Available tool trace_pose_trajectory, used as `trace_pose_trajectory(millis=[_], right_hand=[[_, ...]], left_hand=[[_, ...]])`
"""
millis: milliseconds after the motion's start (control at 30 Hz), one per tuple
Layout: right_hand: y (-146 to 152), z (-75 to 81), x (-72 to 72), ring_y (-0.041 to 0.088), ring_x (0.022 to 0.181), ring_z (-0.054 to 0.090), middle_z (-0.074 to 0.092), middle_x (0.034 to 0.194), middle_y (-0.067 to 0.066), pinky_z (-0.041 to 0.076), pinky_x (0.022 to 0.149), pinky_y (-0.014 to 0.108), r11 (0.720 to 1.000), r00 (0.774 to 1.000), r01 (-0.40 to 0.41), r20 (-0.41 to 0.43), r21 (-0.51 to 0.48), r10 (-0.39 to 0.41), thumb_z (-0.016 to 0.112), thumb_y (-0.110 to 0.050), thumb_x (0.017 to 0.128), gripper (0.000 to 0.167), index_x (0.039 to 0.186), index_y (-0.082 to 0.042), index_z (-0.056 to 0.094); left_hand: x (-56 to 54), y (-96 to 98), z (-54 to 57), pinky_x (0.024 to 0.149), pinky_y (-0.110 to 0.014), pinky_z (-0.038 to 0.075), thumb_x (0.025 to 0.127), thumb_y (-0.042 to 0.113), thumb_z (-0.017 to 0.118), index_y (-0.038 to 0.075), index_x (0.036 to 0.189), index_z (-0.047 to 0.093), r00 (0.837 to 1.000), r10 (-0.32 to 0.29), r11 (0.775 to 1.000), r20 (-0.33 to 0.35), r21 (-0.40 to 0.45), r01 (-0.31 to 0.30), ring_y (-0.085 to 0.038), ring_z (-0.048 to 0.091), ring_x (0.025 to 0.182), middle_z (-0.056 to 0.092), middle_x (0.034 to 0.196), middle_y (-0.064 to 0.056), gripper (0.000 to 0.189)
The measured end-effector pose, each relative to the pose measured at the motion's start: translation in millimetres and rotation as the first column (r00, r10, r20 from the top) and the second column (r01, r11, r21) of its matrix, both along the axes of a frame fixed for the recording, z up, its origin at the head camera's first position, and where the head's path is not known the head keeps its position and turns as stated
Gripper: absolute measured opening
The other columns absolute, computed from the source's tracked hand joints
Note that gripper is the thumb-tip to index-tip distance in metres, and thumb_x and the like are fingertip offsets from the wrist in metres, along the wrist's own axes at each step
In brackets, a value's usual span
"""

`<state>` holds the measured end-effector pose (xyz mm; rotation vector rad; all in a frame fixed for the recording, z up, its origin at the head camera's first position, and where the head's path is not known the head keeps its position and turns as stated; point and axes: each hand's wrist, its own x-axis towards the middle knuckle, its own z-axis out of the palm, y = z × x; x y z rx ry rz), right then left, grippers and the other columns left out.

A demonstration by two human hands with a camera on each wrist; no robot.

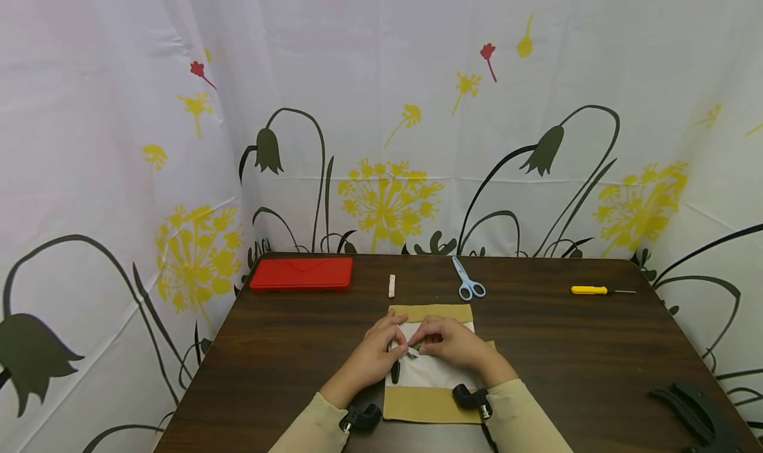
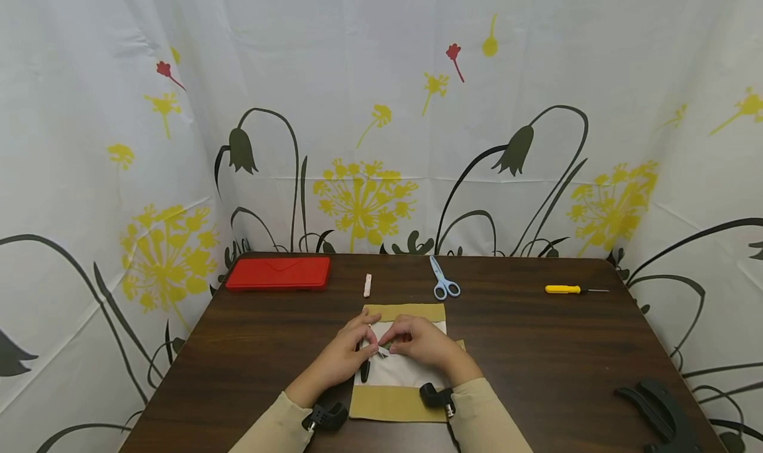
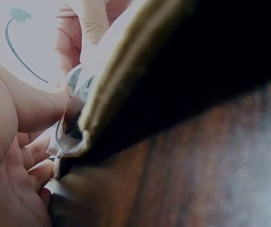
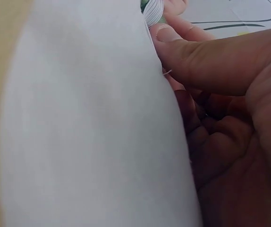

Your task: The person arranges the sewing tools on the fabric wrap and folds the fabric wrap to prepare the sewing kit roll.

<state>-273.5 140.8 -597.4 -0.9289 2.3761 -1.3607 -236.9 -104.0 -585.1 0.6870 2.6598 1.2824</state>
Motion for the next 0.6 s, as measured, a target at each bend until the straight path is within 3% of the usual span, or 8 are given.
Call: trace_pose_trajectory(millis=[233, 467, 600], right_hand=[[0.0, 0.0, 0.7, 0.007, 0.090, 0.060, 0.076, 0.111, -0.009, 0.051, 0.079, 0.024, 1.000, 1.000, 0.008, 0.015, -0.005, -0.007, 0.074, -0.008, 0.102, 0.029, 0.116, -0.031, 0.084], [-1.2, 0.0, 2.2, 0.007, 0.078, 0.056, 0.075, 0.098, -0.004, 0.049, 0.070, 0.024, 0.999, 0.996, 0.033, 0.086, -0.002, -0.032, 0.073, -0.011, 0.103, 0.027, 0.118, -0.032, 0.081], [-1.8, 0.5, 2.5, 0.008, 0.078, 0.056, 0.075, 0.099, -0.006, 0.048, 0.070, 0.024, 0.999, 0.995, 0.042, 0.095, 0.005, -0.042, 0.074, -0.013, 0.104, 0.025, 0.118, -0.033, 0.082]], left_hand=[[-0.4, -1.8, 0.2, 0.129, -0.078, 0.017, 0.106, 0.016, 0.069, 0.018, 0.094, 0.065, 0.999, -0.034, 0.999, 0.014, -0.025, 0.034, -0.046, 0.020, 0.169, 0.049, 0.169, -0.017, 0.013], [0.0, -3.4, -0.6, 0.128, -0.079, 0.016, 0.107, 0.016, 0.068, 0.020, 0.095, 0.064, 0.999, -0.045, 0.999, 0.024, -0.026, 0.046, -0.046, 0.019, 0.169, 0.048, 0.170, -0.016, 0.013], [-0.1, -2.9, -0.5, 0.128, -0.079, 0.017, 0.107, 0.015, 0.068, 0.019, 0.094, 0.064, 0.999, -0.041, 0.999, 0.019, -0.023, 0.042, -0.047, 0.020, 0.168, 0.049, 0.169, -0.016, 0.014]])
